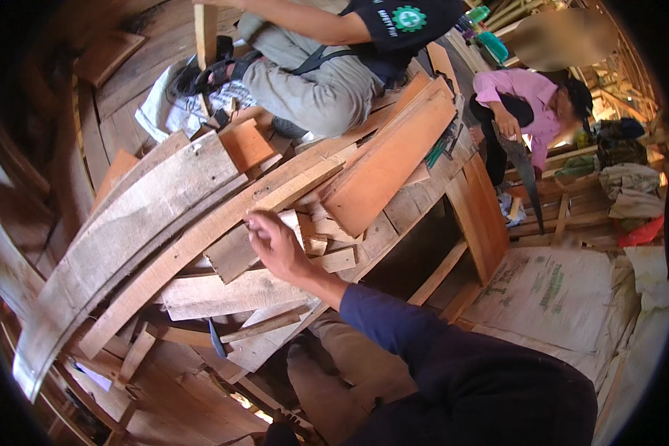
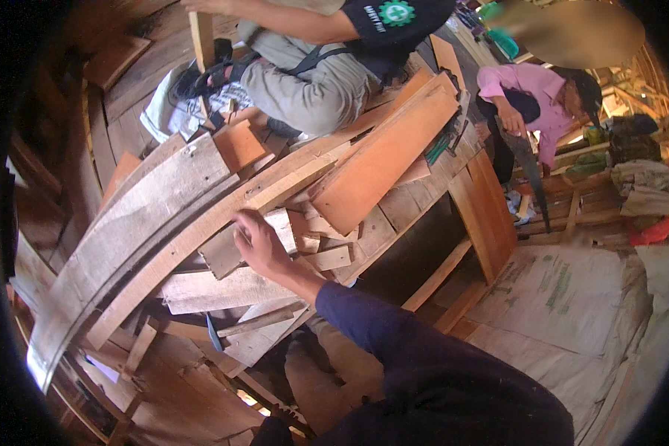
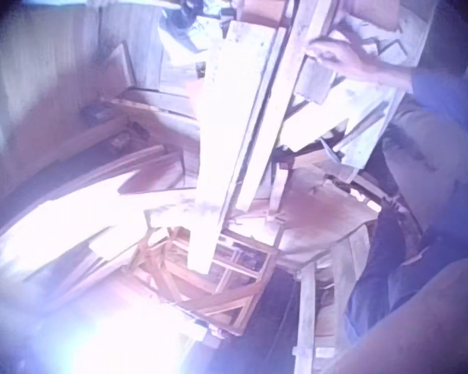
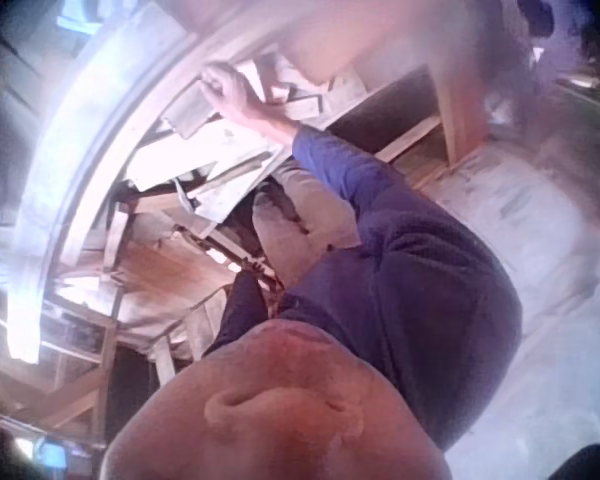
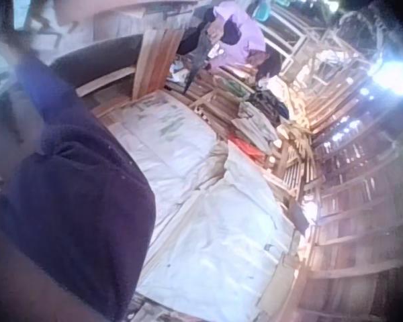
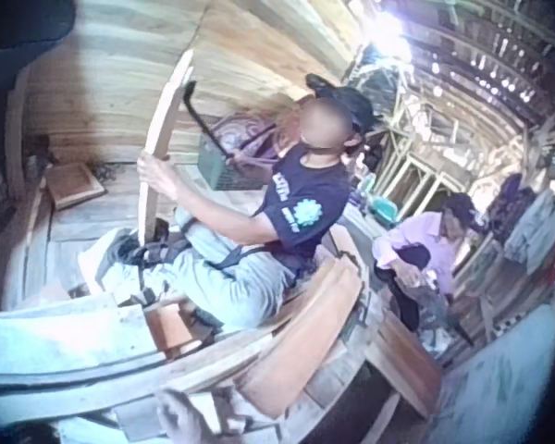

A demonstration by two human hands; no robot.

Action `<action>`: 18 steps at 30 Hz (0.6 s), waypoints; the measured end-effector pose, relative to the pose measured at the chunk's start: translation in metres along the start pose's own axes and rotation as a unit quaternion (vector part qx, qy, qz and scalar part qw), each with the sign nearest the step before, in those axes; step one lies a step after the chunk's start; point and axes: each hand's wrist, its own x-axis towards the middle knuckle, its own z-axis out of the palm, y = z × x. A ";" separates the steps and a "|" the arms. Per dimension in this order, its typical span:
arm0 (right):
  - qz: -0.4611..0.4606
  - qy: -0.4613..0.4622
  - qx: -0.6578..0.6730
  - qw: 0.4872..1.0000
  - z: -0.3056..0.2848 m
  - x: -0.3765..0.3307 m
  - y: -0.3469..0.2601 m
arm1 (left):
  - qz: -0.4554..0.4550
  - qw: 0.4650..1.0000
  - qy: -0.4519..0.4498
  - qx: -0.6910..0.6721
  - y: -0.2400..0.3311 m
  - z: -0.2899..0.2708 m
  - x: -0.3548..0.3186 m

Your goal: The person assembles a wooden structure by fitting planks into a frame and securing them with a hammer. They also sort through a pile of wooden scraps to select appropriate pieces for the assembly.

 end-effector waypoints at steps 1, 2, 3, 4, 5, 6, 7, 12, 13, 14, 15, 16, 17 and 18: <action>0.020 -0.011 0.009 1.000 -0.008 -0.014 -0.005 | 0.031 0.999 0.006 0.043 0.000 -0.008 0.001; 0.034 -0.033 0.010 0.999 -0.012 -0.026 -0.009 | 0.052 0.996 0.017 0.077 -0.003 -0.019 0.000; 0.047 -0.057 0.012 0.997 -0.014 -0.038 -0.011 | 0.072 0.991 0.030 0.109 -0.006 -0.030 -0.002; 0.061 -0.078 0.009 0.995 -0.019 -0.050 -0.013 | 0.083 0.988 0.038 0.122 -0.007 -0.039 0.000; 0.057 -0.075 0.015 0.995 -0.024 -0.065 -0.012 | 0.079 0.989 0.043 0.116 -0.001 -0.048 -0.006; 0.052 -0.073 0.021 0.996 -0.027 -0.078 -0.012 | -0.059 0.986 -0.039 -0.148 0.008 -0.059 -0.004; 0.050 -0.069 0.027 0.996 -0.033 -0.093 -0.010 | -0.226 0.896 -0.045 -0.379 0.035 -0.080 -0.012; 0.078 -0.160 0.003 0.984 -0.055 -0.159 -0.022 | -0.160 0.934 -0.059 -0.314 0.124 -0.146 -0.048; 0.052 -0.156 0.000 0.986 -0.059 -0.169 -0.022 | -0.134 0.942 -0.069 -0.299 0.134 -0.157 -0.049; 0.059 -0.152 -0.003 0.987 -0.065 -0.182 -0.024 | -0.106 0.952 -0.071 -0.279 0.150 -0.166 -0.053; 0.065 -0.149 -0.006 0.987 -0.072 -0.193 -0.026 | -0.078 0.960 -0.075 -0.259 0.167 -0.175 -0.055; 0.071 -0.147 -0.007 0.987 -0.080 -0.201 -0.028 | -0.051 0.967 -0.076 -0.239 0.190 -0.186 -0.061; 0.080 -0.145 -0.011 0.986 -0.087 -0.207 -0.031 | -0.027 0.972 -0.074 -0.220 0.211 -0.198 -0.069; 0.091 -0.144 -0.015 0.985 -0.095 -0.213 -0.034 | 0.039 0.980 -0.057 -0.186 0.235 -0.213 -0.080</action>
